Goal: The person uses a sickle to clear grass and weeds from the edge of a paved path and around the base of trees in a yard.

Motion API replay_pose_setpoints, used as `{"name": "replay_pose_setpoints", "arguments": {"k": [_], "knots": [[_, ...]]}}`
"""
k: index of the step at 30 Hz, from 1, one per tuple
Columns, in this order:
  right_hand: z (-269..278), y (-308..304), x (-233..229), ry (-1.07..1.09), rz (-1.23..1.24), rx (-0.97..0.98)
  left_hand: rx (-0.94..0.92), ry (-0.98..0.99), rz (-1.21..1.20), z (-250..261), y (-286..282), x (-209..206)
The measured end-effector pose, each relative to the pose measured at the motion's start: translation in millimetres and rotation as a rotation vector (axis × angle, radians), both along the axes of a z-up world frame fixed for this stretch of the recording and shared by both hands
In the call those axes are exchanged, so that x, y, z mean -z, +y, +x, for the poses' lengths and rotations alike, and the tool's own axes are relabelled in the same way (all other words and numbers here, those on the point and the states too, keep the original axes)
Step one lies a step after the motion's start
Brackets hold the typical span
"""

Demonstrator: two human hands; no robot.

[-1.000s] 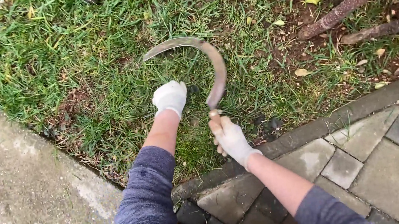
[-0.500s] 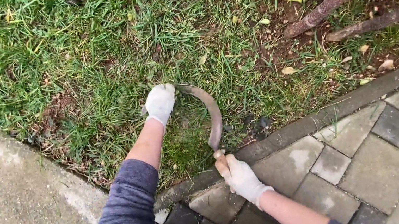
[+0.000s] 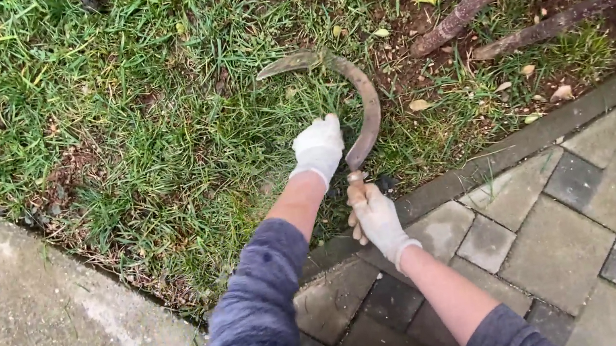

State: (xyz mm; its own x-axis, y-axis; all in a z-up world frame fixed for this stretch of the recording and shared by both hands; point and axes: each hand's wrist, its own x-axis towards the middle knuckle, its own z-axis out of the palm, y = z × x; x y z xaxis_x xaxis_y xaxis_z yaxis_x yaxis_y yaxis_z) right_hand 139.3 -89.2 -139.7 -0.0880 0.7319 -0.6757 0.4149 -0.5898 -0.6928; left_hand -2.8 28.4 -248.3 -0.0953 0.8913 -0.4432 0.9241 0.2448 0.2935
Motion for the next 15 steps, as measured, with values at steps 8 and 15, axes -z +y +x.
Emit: {"name": "replay_pose_setpoints", "arguments": {"k": [8, 15], "knots": [[-3.9, -76.9, -7.5, -0.023, -0.152, -0.104, -0.353, -0.182, 0.136, -9.7, -22.3, -30.9], [12.7, -124.6, -37.8, -0.066, -0.334, -0.113, -0.554, -0.350, -0.075, -19.5, -29.1, -133.1]]}}
